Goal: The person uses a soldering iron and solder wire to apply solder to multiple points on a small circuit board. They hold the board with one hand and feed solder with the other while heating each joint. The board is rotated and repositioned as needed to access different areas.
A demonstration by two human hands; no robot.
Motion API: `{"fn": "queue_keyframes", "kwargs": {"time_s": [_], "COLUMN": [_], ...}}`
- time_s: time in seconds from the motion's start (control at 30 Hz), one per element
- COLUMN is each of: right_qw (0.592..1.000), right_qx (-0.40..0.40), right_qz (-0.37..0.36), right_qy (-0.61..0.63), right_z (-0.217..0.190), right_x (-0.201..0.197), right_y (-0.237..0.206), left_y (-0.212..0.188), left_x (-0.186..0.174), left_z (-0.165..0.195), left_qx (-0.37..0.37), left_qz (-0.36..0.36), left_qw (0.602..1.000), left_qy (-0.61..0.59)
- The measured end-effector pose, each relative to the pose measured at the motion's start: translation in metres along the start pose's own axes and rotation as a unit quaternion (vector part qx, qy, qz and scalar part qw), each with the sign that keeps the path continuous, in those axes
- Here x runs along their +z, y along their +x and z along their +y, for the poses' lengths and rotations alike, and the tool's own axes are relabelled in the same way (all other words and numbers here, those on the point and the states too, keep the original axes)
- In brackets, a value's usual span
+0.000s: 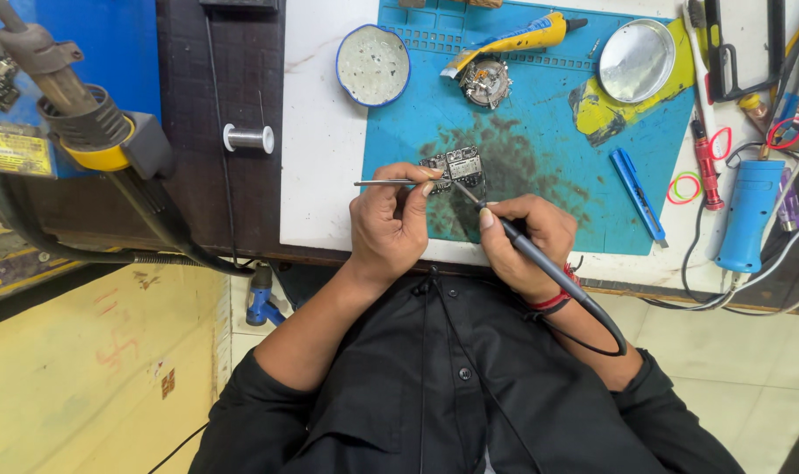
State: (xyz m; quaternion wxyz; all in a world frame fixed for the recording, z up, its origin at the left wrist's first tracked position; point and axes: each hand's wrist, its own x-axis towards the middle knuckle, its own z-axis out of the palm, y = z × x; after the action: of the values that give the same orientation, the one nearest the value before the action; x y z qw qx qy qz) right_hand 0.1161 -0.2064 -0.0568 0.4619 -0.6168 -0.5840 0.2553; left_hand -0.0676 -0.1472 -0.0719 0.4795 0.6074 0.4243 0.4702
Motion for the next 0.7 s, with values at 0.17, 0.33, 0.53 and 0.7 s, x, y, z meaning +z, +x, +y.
{"fn": "queue_keyframes", "kwargs": {"time_s": [0.17,0.33,0.53,0.7], "right_qw": [1.0,1.0,1.0,1.0], "right_qx": [-0.001,0.002,-0.005,-0.004], "right_qz": [0.003,-0.002,-0.004,-0.002], "right_qy": [-0.005,-0.003,-0.003,-0.008], "right_z": [-0.0024,-0.004,-0.0037,-0.0042], "right_x": [0.0,-0.0005,-0.0004,-0.0004], "right_y": [0.0011,0.0018,0.0035,0.0031], "left_y": [0.0008,0.0002,0.0009,0.0015], "left_x": [0.0,-0.0005,0.0006,0.0004], "left_z": [-0.0008,-0.0006,-0.0009,-0.001], "left_qx": [0.001,0.006,0.004,0.005], "left_qz": [-0.001,0.004,0.005,0.004], "left_qw": [1.0,1.0,1.0,1.0], "left_qy": [0.002,-0.002,0.0,-0.001]}}
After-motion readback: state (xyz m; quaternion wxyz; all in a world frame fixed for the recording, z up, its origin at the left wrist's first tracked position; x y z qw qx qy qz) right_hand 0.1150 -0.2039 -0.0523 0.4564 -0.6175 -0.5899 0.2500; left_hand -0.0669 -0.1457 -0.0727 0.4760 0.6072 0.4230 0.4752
